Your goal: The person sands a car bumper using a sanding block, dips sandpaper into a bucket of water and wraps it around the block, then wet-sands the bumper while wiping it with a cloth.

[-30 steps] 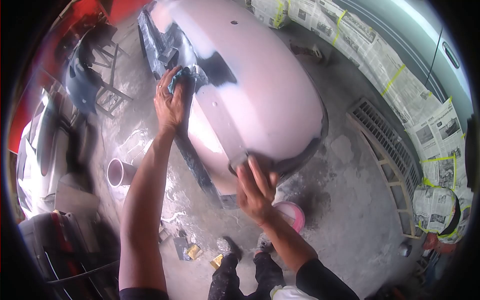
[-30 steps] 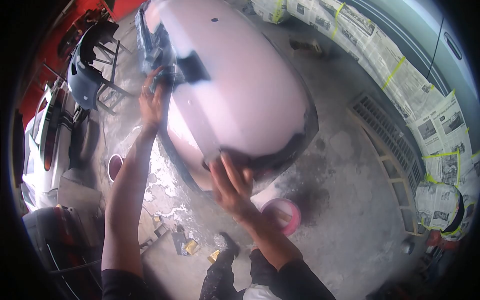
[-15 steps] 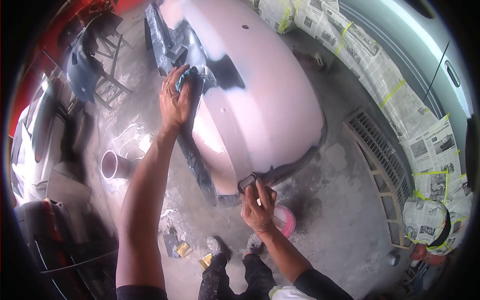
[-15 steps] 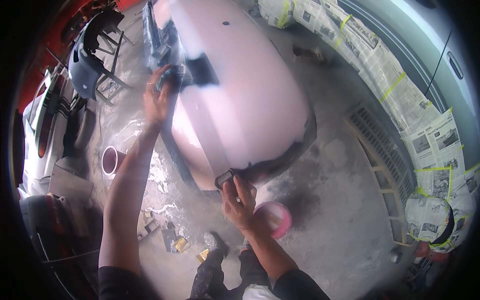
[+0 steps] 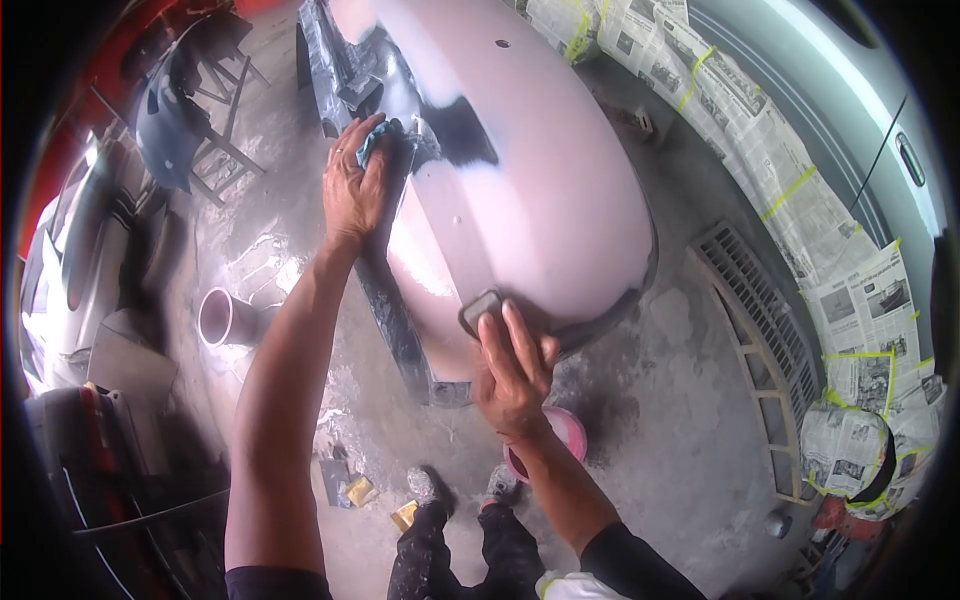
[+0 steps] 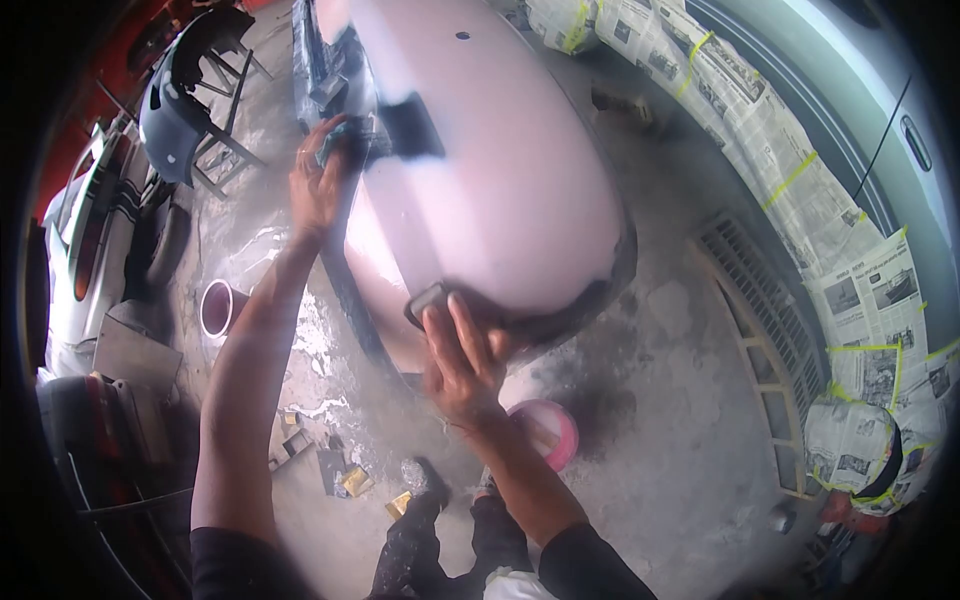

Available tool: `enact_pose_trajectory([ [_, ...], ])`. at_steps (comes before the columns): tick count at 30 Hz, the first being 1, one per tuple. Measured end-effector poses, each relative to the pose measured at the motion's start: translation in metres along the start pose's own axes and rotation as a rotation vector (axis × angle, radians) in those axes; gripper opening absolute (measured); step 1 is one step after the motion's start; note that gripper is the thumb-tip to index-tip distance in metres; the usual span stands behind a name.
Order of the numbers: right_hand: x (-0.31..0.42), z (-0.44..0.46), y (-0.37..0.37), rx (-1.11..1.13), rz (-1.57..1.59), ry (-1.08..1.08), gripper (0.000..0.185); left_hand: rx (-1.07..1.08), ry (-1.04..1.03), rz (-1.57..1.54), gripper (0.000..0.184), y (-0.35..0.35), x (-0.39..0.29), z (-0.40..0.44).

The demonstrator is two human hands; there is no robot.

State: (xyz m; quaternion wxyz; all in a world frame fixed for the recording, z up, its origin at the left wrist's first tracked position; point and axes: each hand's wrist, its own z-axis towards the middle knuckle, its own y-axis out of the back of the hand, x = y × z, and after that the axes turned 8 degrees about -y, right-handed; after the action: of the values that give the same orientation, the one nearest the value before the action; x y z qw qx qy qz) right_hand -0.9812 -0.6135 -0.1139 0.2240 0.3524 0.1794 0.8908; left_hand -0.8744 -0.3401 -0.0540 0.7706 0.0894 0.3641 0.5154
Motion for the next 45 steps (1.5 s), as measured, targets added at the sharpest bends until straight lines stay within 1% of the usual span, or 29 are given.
enact_pose_trajectory([
  [2,-0.015,-0.035,0.001,-0.015,-0.017,0.015,0.035,0.024,-0.121,0.039,0.04,0.001,0.001,0.003],
  [3,-0.012,-0.041,0.004,-0.022,-0.016,0.007,0.035,0.011,-0.127,0.037,0.04,-0.001,0.002,0.007],
  [5,-0.014,-0.049,0.001,-0.026,-0.017,-0.018,0.035,-0.014,-0.008,0.022,0.039,-0.004,0.005,0.003],
  [7,0.003,0.004,0.001,0.045,-0.068,-0.016,0.035,-0.01,-0.032,0.027,0.039,-0.005,0.008,0.003],
  [8,0.009,0.013,0.002,0.039,-0.017,-0.038,0.035,0.006,-0.062,0.032,0.04,-0.003,0.01,0.0],
  [11,-0.016,-0.048,0.0,-0.032,-0.059,-0.012,0.035,-0.005,-0.061,-0.003,0.04,-0.002,0.005,0.002],
  [12,-0.012,-0.043,0.003,-0.036,0.024,-0.024,0.035,-0.015,-0.062,-0.006,0.04,-0.002,0.006,0.004],
  [14,-0.012,-0.027,0.0,-0.027,-0.021,0.008,0.035,-0.006,-0.013,0.035,0.04,-0.005,0.009,0.002],
  [15,-0.004,-0.003,0.001,-0.011,-0.061,0.04,0.035,-0.011,-0.007,0.037,0.04,-0.004,0.006,0.003],
  [16,0.006,0.016,0.001,0.013,-0.059,0.009,0.035,0.003,-0.022,0.033,0.041,0.0,-0.002,0.002],
  [17,0.004,0.016,0.001,0.013,-0.044,0.013,0.035,0.021,-0.046,0.028,0.041,0.003,-0.006,0.003],
  [20,-0.016,-0.036,0.004,-0.006,-0.069,0.02,0.035,0.001,-0.046,-0.001,0.042,-0.002,0.005,0.003],
  [21,-0.015,-0.034,0.005,-0.034,-0.058,0.045,0.035,-0.016,-0.051,-0.002,0.042,-0.003,0.005,0.005],
  [22,-0.014,-0.033,0.006,-0.059,-0.047,0.058,0.036,-0.016,-0.012,0.029,0.041,-0.004,0.004,0.003],
  [23,-0.016,-0.029,0.002,-0.063,-0.047,0.061,0.036,-0.015,0.025,0.059,0.041,-0.006,0.005,0.002],
  [25,0.009,0.032,0.002,0.037,-0.063,0.021,0.036,-0.021,0.027,0.044,0.04,-0.003,0.006,-0.003],
  [26,0.015,0.04,0.002,0.033,-0.054,0.006,0.036,0.002,-0.009,0.047,0.041,-0.004,0.008,-0.005],
  [27,0.009,0.028,0.002,0.027,-0.053,0.008,0.036,0.011,-0.06,0.049,0.041,-0.003,0.009,0.002],
  [29,-0.018,-0.034,0.006,0.005,-0.178,0.058,0.035,-0.008,-0.048,0.037,0.041,-0.003,0.008,-0.001],
  [30,-0.034,-0.064,0.0,-0.008,-0.15,0.052,0.035,-0.031,-0.039,0.027,0.04,-0.004,0.006,0.001],
  [31,-0.032,-0.053,-0.001,-0.013,-0.151,0.068,0.035,-0.048,-0.042,0.025,0.04,-0.004,0.005,0.005],
  [33,-0.019,-0.034,-0.003,-0.097,-0.099,0.081,0.034,-0.015,0.026,0.034,0.039,-0.005,0.003,0.003],
  [35,0.007,0.02,-0.002,-0.01,-0.07,0.021,0.033,-0.025,0.03,0.043,0.039,-0.003,0.003,0.005],
  [37,0.003,0.009,0.003,0.044,-0.108,0.03,0.032,-0.025,0.02,0.047,0.039,-0.005,0.002,0.003],
  [39,-0.019,-0.057,-0.007,-0.074,-0.049,0.005,0.031,-0.016,0.008,0.026,0.04,-0.003,0.001,0.004],
  [40,-0.03,-0.077,-0.012,-0.074,0.041,-0.014,0.032,-0.026,0.016,0.038,0.039,-0.001,-0.006,0.005],
  [41,-0.025,-0.062,-0.013,-0.078,0.046,-0.01,0.032,-0.031,0.011,0.042,0.039,0.001,-0.006,0.008],
  [43,-0.002,-0.007,-0.01,-0.102,-0.127,0.041,0.034,-0.041,-0.004,-0.002,0.039,-0.001,-0.005,0.004],
  [45,0.019,0.049,-0.014,0.031,-0.131,-0.006,0.041,-0.037,-0.016,-0.002,0.04,-0.004,0.003,0.001],
])
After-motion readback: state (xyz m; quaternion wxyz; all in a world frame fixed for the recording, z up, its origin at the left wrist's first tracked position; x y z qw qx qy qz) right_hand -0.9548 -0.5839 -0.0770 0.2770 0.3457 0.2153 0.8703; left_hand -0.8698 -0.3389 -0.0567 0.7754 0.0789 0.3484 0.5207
